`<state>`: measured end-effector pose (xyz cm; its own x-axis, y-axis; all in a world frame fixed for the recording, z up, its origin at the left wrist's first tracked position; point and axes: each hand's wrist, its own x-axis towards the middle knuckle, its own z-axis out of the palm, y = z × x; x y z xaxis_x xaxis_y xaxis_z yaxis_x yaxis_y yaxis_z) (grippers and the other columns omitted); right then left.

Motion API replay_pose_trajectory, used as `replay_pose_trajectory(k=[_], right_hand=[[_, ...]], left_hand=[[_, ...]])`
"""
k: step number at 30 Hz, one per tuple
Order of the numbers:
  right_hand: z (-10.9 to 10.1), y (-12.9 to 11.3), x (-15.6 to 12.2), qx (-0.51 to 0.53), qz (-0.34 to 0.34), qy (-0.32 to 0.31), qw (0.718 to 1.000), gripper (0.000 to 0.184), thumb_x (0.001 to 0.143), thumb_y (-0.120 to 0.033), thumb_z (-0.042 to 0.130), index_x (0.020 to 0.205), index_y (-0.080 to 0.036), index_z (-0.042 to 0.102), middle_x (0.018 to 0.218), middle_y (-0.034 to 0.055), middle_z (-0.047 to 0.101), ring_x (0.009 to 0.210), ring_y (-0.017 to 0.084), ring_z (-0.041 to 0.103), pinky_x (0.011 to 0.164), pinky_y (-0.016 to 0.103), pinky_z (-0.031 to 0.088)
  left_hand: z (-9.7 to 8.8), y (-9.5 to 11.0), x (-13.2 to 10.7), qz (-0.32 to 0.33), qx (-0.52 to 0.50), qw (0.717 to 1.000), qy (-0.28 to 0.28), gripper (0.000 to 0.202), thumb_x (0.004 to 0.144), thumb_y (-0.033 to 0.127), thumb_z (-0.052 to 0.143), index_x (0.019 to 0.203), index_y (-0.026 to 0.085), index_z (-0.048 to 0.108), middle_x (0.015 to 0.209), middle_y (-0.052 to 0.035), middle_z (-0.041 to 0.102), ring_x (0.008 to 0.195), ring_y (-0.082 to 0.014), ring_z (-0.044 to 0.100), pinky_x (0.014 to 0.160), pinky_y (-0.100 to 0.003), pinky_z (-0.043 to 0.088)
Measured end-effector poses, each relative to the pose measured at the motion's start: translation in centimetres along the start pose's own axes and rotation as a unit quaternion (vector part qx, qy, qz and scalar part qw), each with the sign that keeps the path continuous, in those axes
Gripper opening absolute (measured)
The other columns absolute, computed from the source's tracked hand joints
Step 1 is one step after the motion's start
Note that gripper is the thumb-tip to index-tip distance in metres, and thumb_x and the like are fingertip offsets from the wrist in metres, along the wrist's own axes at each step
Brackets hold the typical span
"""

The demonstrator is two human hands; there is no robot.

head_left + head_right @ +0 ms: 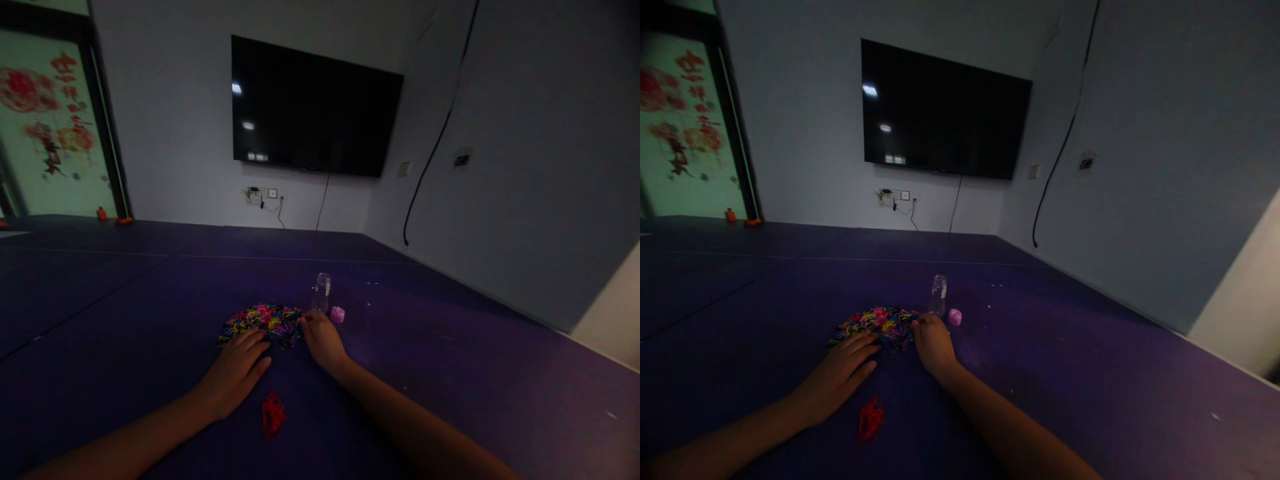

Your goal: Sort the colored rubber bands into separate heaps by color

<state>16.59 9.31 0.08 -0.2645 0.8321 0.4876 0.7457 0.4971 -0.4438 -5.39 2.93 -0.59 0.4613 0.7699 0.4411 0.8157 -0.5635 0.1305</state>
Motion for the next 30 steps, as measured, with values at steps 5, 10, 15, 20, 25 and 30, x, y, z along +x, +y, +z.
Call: replay_pose_trajectory(k=[5,10,15,20,25,30], right_hand=[[0.01,-0.21,-0.12,0.033,-0.004,0.001,0.999,0.034,0.095,-0.025,0.033,0.089,-0.013,0.064,0.088,0.0093,0.064,0.081,0.017,0.061,0.078,0.026,0.044],[-0.42,-0.33,-0.14,-0.010,0.010,-0.017,1.000,0.035,0.096,-0.028,0.033,0.090,-0.014,0.066,0.090,0.0097,0.066,0.084,0.018,0.061,0.078,0.026,0.043],[-0.62,-0.24,-0.19,-0.057,0.034,-0.032,0.997,0.037,0.097,-0.028,0.033,0.088,-0.014,0.066,0.092,0.0118,0.068,0.090,0.020,0.062,0.081,0.028,0.041],[-0.56,-0.26,-0.20,-0.070,0.024,-0.035,0.997,0.036,0.097,-0.026,0.033,0.090,-0.014,0.066,0.095,0.0117,0.069,0.094,0.021,0.062,0.084,0.029,0.041],[-0.40,-0.28,-0.08,-0.062,0.017,-0.041,0.997,0.035,0.096,-0.025,0.033,0.092,-0.014,0.066,0.097,0.0122,0.068,0.094,0.021,0.061,0.086,0.029,0.041],[-0.37,-0.47,-0.08,-0.029,0.015,-0.026,0.999,0.035,0.096,-0.026,0.034,0.095,-0.013,0.066,0.097,0.0114,0.068,0.097,0.020,0.061,0.087,0.029,0.041]], left_hand=[[0.00,0.04,0.01,0.000,-0.004,1.000,-0.002,0.038,0.094,0.041,0.038,0.117,0.022,0.061,0.129,-0.0065,0.058,0.123,-0.0252,0.048,0.102,-0.047,0.040],[0.14,-0.04,0.04,-0.005,-0.014,1.000,-0.014,0.039,0.095,0.042,0.037,0.118,0.021,0.060,0.129,-0.0076,0.058,0.124,-0.0258,0.046,0.103,-0.048,0.039],[0.15,-0.01,-0.04,0.006,-0.025,1.000,0.010,0.037,0.094,0.041,0.038,0.116,0.022,0.061,0.128,-0.0070,0.058,0.124,-0.0248,0.047,0.103,-0.048,0.039],[0.02,0.12,0.03,-0.002,-0.025,1.000,-0.010,0.038,0.094,0.040,0.038,0.117,0.020,0.061,0.129,-0.0085,0.058,0.123,-0.0266,0.047,0.102,-0.050,0.040],[0.01,0.02,-0.02,0.001,-0.027,1.000,-0.003,0.037,0.094,0.040,0.039,0.117,0.021,0.061,0.129,-0.0077,0.058,0.123,-0.0257,0.048,0.102,-0.049,0.039],[-0.12,0.08,0.05,-0.001,-0.022,1.000,-0.011,0.038,0.094,0.041,0.038,0.116,0.020,0.061,0.127,-0.0085,0.059,0.121,-0.0259,0.049,0.101,-0.048,0.040]])
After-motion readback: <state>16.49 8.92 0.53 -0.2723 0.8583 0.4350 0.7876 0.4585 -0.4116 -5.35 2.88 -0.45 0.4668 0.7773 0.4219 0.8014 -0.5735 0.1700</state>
